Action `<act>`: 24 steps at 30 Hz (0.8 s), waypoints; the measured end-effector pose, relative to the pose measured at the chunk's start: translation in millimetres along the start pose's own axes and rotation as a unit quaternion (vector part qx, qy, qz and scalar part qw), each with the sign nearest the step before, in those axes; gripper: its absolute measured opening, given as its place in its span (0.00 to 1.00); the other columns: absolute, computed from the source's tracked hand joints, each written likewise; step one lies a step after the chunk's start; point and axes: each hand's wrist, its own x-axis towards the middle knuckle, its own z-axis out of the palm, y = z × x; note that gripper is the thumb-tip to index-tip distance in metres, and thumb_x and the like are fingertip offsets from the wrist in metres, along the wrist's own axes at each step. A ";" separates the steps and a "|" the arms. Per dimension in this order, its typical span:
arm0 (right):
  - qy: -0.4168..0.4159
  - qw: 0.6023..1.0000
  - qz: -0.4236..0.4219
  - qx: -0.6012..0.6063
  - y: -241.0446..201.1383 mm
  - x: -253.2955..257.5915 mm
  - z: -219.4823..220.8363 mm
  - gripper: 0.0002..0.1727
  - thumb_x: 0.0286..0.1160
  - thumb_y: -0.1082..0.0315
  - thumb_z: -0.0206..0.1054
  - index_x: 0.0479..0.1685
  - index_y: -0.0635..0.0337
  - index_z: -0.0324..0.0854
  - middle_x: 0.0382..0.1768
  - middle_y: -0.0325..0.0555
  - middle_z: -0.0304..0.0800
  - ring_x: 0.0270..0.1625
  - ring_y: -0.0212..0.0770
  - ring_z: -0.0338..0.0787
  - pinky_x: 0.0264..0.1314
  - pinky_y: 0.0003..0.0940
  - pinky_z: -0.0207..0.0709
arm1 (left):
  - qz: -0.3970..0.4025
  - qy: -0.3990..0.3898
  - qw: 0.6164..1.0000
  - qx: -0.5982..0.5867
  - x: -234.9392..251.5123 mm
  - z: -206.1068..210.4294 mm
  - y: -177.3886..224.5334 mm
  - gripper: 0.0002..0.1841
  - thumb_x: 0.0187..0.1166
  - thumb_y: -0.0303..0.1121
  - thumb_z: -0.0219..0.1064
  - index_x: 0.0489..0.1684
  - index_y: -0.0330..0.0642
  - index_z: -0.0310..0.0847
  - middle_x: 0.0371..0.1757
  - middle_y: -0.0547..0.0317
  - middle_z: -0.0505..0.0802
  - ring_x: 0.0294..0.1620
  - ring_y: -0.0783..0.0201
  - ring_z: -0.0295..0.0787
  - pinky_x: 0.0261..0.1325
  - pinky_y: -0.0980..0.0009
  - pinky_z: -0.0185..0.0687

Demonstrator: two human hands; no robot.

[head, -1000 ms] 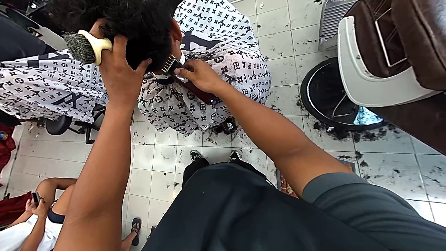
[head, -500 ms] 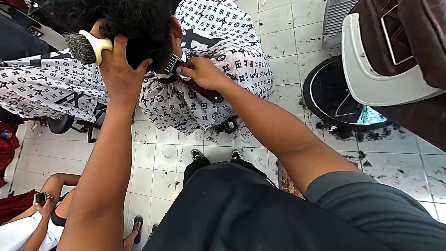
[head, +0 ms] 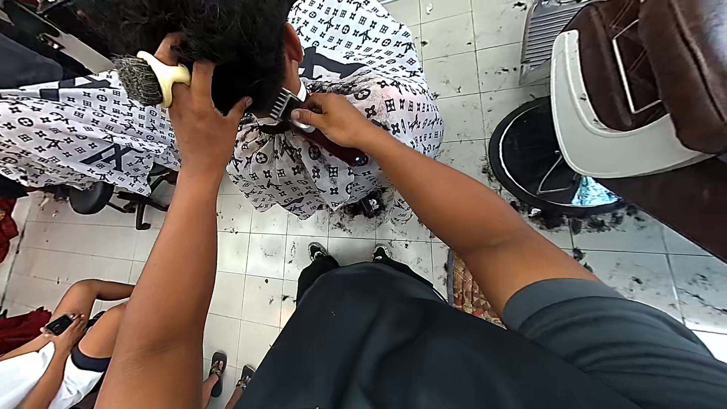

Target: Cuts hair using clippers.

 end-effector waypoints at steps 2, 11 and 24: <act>-0.004 0.999 0.042 -0.028 0.0 2.2 -4.7 0.29 0.88 0.43 0.58 0.47 0.65 0.83 0.36 0.50 0.86 0.40 0.46 0.87 0.49 0.50 0.78 | -0.008 -0.001 1.000 -0.002 -0.2 0.5 1.1 0.33 0.70 0.46 0.78 0.74 0.39 0.79 0.81 0.24 0.73 0.79 0.29 0.72 0.79 0.41 0.66; 0.010 0.999 0.010 -0.043 -5.6 2.8 -1.6 0.29 0.88 0.43 0.57 0.54 0.65 0.83 0.37 0.51 0.88 0.41 0.47 0.88 0.52 0.51 0.80 | 0.002 0.001 1.000 -0.014 -0.3 -1.8 3.0 0.33 0.68 0.41 0.80 0.74 0.37 0.79 0.82 0.26 0.73 0.79 0.30 0.74 0.77 0.42 0.70; 0.121 0.926 0.193 0.302 33.2 -124.9 20.2 0.26 0.95 0.48 0.45 0.52 0.58 0.82 0.30 0.40 0.88 0.26 0.34 0.89 0.30 0.35 0.89 | 0.066 -0.300 0.913 -0.269 -26.1 34.7 57.2 0.16 0.82 0.39 0.70 0.58 0.37 0.88 0.40 0.47 0.96 0.43 0.51 0.93 0.56 0.47 0.86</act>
